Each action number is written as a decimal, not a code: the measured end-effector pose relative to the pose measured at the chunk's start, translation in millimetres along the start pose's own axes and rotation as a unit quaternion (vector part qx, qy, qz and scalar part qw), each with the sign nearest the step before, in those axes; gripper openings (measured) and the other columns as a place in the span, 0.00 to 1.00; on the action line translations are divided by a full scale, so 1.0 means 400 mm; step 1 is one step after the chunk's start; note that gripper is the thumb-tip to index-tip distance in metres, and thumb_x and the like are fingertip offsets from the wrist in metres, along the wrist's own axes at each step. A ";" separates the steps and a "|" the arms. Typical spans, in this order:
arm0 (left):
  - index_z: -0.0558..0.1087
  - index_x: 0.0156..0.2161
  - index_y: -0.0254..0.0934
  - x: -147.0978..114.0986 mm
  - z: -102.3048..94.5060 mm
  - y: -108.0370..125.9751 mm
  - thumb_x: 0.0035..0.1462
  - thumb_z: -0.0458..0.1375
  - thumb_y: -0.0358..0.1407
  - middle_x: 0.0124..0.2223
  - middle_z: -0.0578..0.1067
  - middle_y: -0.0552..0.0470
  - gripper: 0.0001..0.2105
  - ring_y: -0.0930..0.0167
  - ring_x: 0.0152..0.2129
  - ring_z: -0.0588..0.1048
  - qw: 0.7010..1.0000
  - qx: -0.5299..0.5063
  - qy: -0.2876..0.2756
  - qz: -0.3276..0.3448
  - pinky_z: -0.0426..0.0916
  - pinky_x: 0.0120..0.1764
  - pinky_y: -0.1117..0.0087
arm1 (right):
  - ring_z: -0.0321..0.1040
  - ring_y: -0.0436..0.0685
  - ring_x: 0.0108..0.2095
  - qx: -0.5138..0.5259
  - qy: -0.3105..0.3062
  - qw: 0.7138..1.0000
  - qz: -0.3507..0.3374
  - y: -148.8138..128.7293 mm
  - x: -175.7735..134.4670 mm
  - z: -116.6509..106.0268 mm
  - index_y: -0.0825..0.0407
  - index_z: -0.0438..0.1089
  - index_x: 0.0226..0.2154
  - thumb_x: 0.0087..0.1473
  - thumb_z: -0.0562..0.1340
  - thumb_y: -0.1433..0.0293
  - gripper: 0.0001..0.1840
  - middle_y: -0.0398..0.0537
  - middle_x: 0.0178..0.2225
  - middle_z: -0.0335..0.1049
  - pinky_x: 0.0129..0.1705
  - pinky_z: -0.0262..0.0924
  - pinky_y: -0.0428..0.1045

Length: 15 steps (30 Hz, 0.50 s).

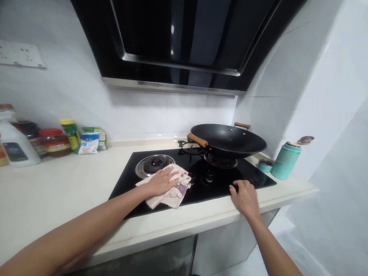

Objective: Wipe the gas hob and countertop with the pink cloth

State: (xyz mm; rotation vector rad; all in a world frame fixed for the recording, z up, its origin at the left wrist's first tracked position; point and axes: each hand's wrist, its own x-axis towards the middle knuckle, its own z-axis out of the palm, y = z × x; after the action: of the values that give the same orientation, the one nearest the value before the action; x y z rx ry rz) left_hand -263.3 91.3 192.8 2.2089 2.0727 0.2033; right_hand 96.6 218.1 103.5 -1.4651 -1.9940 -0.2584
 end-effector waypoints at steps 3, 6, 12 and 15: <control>0.55 0.69 0.46 0.098 0.002 0.013 0.64 0.37 0.60 0.73 0.48 0.48 0.34 0.57 0.69 0.45 0.999 0.009 -0.010 -0.029 0.43 0.66 0.52 | 0.64 0.64 0.42 0.005 0.002 1.000 0.003 -0.006 0.000 -0.006 0.52 0.72 0.41 0.61 0.53 0.58 0.18 0.56 0.44 0.69 0.46 0.58 0.56; 0.54 0.69 0.40 0.188 -0.004 0.021 0.61 0.40 0.61 0.73 0.49 0.42 0.38 0.51 0.69 0.44 0.998 0.014 -0.028 -0.052 0.43 0.65 0.47 | 0.64 0.64 0.43 0.012 -0.002 1.000 0.011 -0.010 0.002 -0.011 0.51 0.72 0.41 0.61 0.54 0.58 0.18 0.55 0.44 0.69 0.46 0.58 0.56; 0.52 0.69 0.40 0.331 -0.025 0.041 0.51 0.55 0.62 0.72 0.50 0.42 0.46 0.52 0.68 0.50 0.993 -0.005 -0.116 0.020 0.48 0.65 0.52 | 0.64 0.64 0.44 0.016 -0.011 0.999 0.030 -0.016 0.007 -0.018 0.50 0.72 0.41 0.60 0.54 0.58 0.17 0.54 0.45 0.69 0.46 0.57 0.57; 0.54 0.68 0.44 0.385 -0.027 0.075 0.49 0.60 0.57 0.72 0.53 0.48 0.44 0.58 0.66 0.55 0.982 -0.027 -0.161 0.097 0.53 0.65 0.61 | 0.64 0.65 0.44 0.020 -0.015 0.999 0.037 -0.016 0.007 -0.020 0.50 0.72 0.41 0.60 0.54 0.58 0.18 0.54 0.44 0.69 0.46 0.57 0.57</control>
State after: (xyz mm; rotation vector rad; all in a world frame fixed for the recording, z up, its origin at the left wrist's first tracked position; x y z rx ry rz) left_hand -226.3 242.7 212.2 2.2357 1.6672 -0.0788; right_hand 93.1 214.1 112.7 -1.5224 -1.9535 -0.1653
